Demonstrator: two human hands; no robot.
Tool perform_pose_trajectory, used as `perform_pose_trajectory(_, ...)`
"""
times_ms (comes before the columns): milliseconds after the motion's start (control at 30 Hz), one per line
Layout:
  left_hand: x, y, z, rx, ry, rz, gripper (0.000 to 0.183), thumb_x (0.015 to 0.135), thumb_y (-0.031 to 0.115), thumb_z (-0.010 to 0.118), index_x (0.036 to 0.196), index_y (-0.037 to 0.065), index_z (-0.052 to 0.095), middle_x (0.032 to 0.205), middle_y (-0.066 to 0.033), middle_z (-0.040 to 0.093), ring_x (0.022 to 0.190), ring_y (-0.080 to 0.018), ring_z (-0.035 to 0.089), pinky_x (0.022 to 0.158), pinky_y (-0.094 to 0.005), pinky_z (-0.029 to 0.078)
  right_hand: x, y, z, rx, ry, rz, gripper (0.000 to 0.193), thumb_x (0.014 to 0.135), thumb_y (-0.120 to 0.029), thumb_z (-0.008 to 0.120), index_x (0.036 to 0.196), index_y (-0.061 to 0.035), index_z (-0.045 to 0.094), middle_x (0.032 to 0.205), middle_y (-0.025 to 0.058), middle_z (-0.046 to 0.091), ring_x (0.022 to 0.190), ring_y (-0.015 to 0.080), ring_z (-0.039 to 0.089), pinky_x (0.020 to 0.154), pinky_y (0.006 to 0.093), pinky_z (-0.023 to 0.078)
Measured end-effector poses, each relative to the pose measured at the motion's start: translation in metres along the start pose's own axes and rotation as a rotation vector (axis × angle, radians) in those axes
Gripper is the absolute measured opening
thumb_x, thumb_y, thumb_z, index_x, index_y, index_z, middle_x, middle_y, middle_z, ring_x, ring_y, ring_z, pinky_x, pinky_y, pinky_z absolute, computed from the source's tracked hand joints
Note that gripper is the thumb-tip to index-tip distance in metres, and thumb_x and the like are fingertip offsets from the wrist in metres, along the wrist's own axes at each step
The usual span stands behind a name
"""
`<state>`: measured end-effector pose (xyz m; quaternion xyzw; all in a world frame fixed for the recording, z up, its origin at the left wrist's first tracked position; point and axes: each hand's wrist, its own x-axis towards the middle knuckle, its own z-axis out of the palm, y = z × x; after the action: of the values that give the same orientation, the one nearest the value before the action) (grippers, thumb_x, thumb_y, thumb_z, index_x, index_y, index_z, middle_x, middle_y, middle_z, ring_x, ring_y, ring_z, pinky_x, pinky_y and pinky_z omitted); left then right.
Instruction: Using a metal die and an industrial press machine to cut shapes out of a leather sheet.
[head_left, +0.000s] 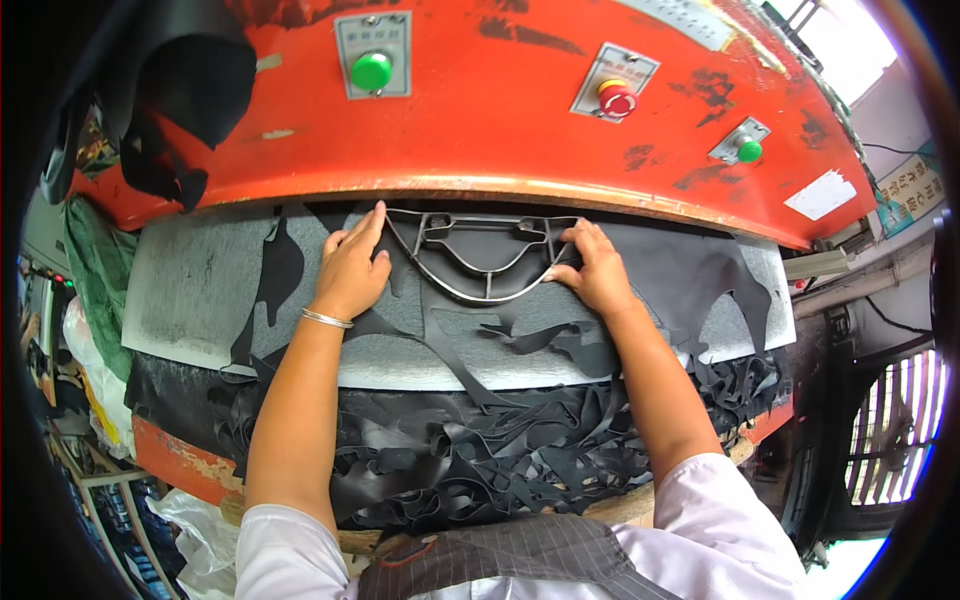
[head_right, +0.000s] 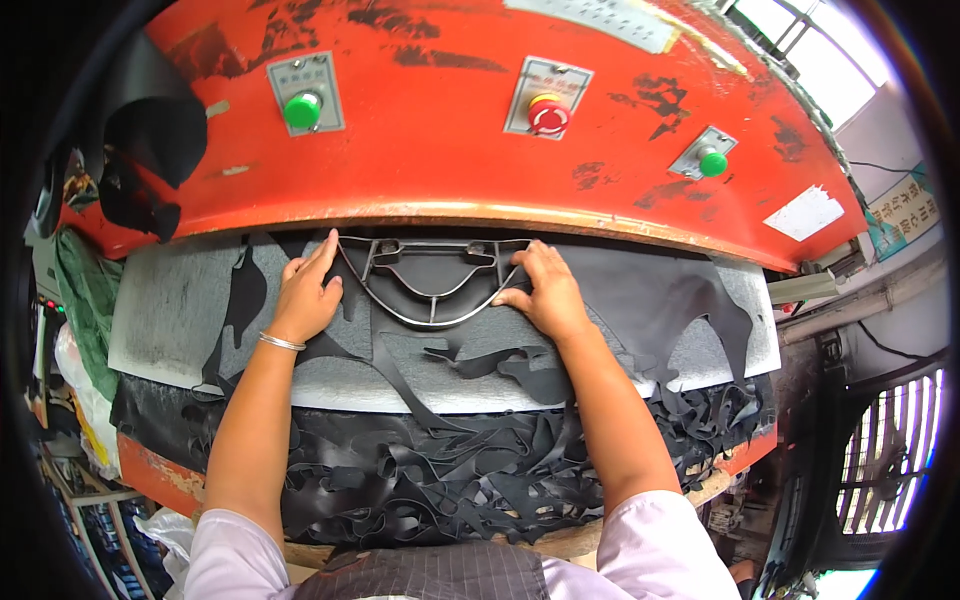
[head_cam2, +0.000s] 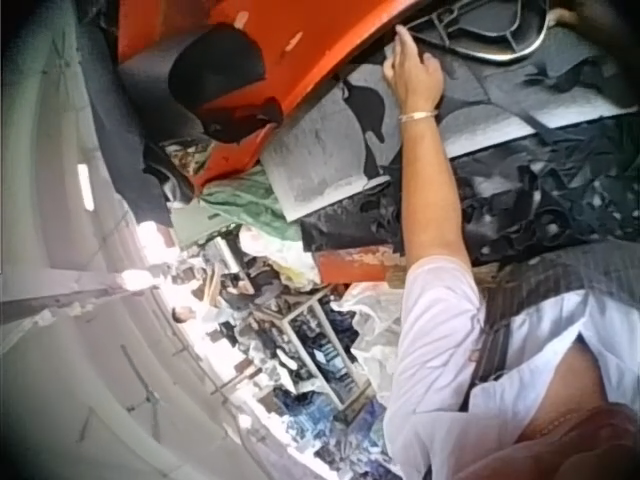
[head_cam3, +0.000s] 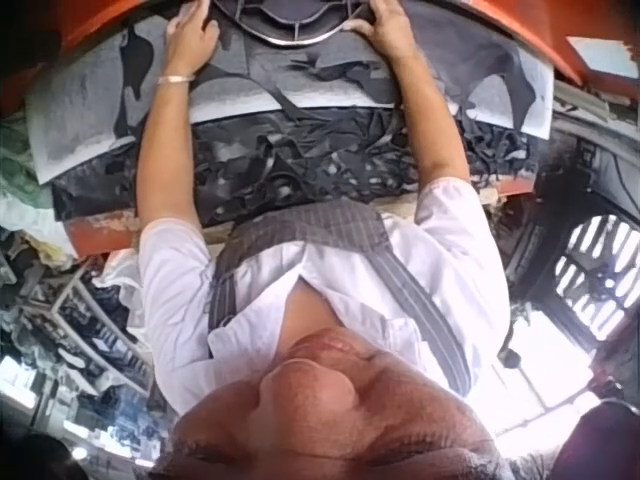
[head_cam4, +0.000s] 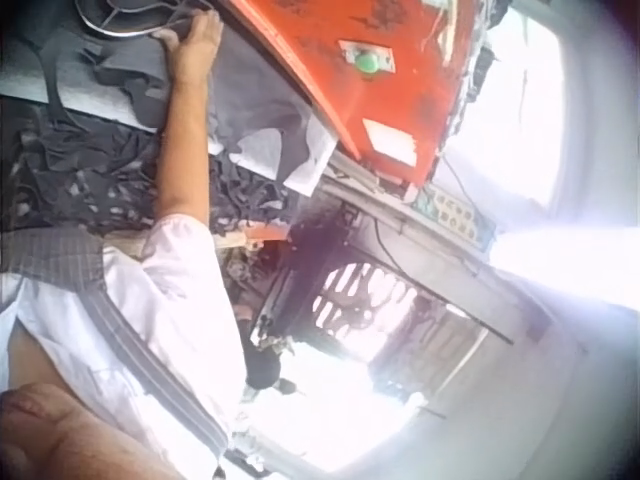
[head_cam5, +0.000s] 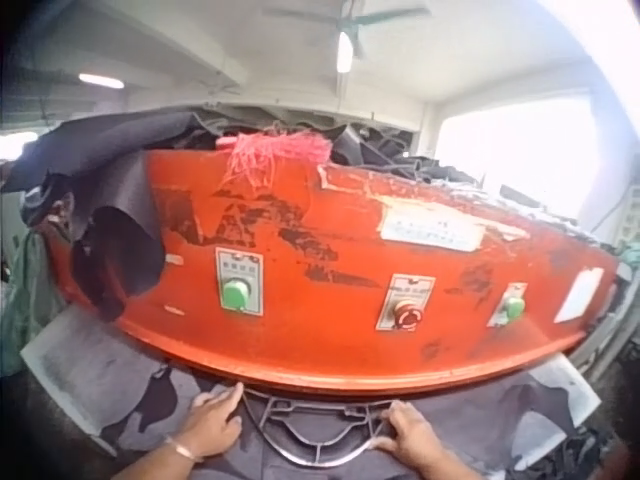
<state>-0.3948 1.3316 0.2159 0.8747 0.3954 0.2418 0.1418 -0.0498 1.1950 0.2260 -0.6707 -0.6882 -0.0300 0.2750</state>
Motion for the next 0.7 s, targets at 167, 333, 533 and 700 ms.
perform_pose_trajectory(167, -0.025, 0.004, -0.015, 0.055, -0.019, -0.119, 0.057, 0.086, 0.015, 0.060, 0.136, -0.008, 0.042, 0.135, -0.0210, 0.052, 0.128, -0.0379, 0.046, 0.107, -0.0425, 0.035, -0.020, -0.029, -0.023, -0.126, -0.022, 0.024, 0.076, 0.072, -0.046, 0.075, 0.133, -0.0084, 0.050, 0.123, 0.0211, 0.058, 0.120, 0.0383, 0.050, 0.104, 0.0469, 0.037)
perform_pose_trajectory(333, -0.038, 0.087, -0.084, -0.238, 0.043, -0.168, 0.032, 0.087, 0.012, 0.062, 0.115, -0.004, 0.062, 0.113, -0.0195, 0.066, 0.110, -0.0354, 0.060, 0.094, -0.0369, 0.046, -0.038, -0.017, -0.111, 0.318, 0.718, 0.240, 0.046, 0.093, -0.021, 0.062, 0.131, 0.0010, 0.050, 0.132, 0.0178, 0.055, 0.124, 0.0303, 0.050, 0.108, 0.0423, 0.034)
perform_pose_trajectory(533, -0.026, 0.171, -0.127, -0.068, 0.893, 0.415, 0.010, 0.087, 0.007, 0.061, 0.079, 0.003, 0.062, 0.076, -0.0103, 0.058, 0.073, -0.0285, 0.054, 0.067, -0.0381, 0.043, 0.017, 0.015, -0.191, 0.106, 1.219, 0.278, 0.052, 0.102, -0.032, 0.042, 0.142, 0.0017, 0.035, 0.150, 0.0266, 0.026, 0.142, 0.0354, 0.023, 0.115, 0.0451, 0.019)
perform_pose_trajectory(700, -0.042, 0.173, -0.136, 0.069, 0.562, 0.341, 0.017, 0.088, 0.007, 0.059, 0.072, 0.003, 0.053, 0.071, -0.0136, 0.049, 0.071, -0.0338, 0.049, 0.063, -0.0415, 0.040, -0.013, -0.011, -0.198, 0.123, 1.105, 0.296, 0.064, 0.102, -0.034, 0.043, 0.151, -0.0016, 0.017, 0.156, 0.0286, 0.005, 0.146, 0.0376, 0.008, 0.116, 0.0471, 0.012)
